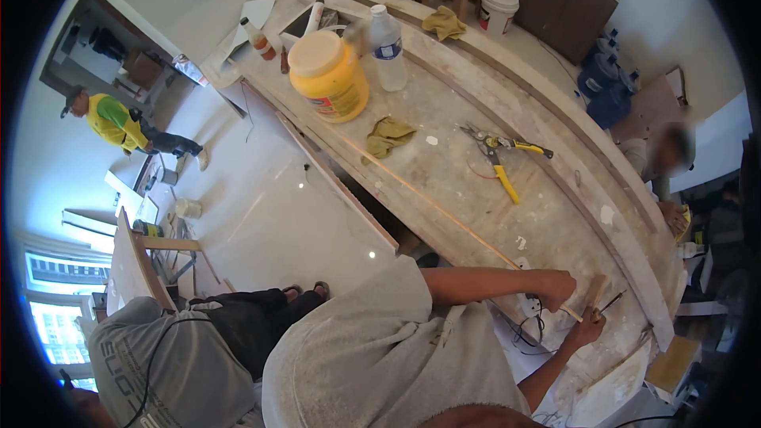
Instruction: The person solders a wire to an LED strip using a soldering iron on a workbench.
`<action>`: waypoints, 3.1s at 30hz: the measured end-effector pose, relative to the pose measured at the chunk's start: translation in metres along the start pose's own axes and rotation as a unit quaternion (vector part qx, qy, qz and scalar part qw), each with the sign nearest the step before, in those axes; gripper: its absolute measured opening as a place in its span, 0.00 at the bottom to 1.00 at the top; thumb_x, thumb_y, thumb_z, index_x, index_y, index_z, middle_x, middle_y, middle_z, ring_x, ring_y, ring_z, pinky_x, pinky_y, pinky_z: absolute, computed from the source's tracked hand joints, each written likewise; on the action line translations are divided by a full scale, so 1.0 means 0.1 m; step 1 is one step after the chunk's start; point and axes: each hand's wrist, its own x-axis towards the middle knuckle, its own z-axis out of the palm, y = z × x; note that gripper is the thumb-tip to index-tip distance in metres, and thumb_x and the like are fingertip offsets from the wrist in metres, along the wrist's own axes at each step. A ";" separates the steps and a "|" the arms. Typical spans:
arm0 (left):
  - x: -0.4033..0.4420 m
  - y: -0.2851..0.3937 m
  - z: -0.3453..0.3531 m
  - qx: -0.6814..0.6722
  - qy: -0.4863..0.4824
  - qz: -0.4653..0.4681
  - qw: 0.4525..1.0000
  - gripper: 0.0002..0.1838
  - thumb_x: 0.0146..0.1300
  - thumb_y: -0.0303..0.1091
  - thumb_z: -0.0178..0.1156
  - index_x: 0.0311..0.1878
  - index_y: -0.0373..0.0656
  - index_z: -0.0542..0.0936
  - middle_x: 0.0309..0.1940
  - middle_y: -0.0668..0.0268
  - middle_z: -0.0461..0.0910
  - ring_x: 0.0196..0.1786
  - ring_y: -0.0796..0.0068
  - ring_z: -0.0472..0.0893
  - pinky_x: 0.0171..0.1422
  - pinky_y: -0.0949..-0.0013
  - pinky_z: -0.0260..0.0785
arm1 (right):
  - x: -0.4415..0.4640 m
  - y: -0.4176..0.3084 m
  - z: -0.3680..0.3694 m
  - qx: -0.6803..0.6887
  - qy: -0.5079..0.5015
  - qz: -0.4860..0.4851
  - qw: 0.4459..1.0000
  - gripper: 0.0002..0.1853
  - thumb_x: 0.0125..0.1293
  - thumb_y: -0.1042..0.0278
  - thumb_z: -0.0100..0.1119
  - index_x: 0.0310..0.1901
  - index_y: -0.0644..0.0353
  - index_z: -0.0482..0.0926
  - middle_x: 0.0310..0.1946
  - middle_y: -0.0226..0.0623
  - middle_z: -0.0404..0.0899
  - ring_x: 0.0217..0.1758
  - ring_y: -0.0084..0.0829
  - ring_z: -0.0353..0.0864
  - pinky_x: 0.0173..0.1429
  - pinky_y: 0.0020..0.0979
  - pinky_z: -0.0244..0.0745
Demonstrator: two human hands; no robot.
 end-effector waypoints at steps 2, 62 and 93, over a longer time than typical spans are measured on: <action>0.02 -0.16 0.06 0.002 0.008 0.007 1.000 0.07 0.44 0.27 0.67 0.28 0.37 0.89 0.27 0.48 0.87 0.37 0.52 0.89 0.41 0.54 0.81 | 0.01 0.03 -0.01 -0.008 0.008 0.003 1.000 0.20 0.67 0.58 0.72 0.39 0.72 0.80 0.33 0.43 0.82 0.35 0.37 0.77 0.45 0.40 0.76; -0.78 -1.37 -0.45 -0.313 0.324 -0.068 0.890 0.06 0.71 0.22 0.66 0.48 0.34 0.85 0.49 0.60 0.88 0.50 0.78 0.83 0.58 0.72 0.74 | 0.08 -0.35 -0.82 -0.144 -0.353 -0.067 0.922 0.37 0.52 0.50 0.81 0.62 0.58 0.82 0.50 0.52 0.88 0.53 0.51 0.88 0.58 0.44 0.82; 0.95 -0.86 -0.17 -0.164 0.283 0.014 0.945 0.03 0.70 0.23 0.66 0.44 0.35 0.85 0.39 0.65 0.88 0.41 0.78 0.83 0.49 0.74 0.75 | 1.30 -0.29 -1.04 0.000 -0.386 0.000 0.922 0.12 0.76 0.63 0.65 0.48 0.65 0.83 0.26 0.32 0.76 0.28 0.21 0.67 0.34 0.30 0.67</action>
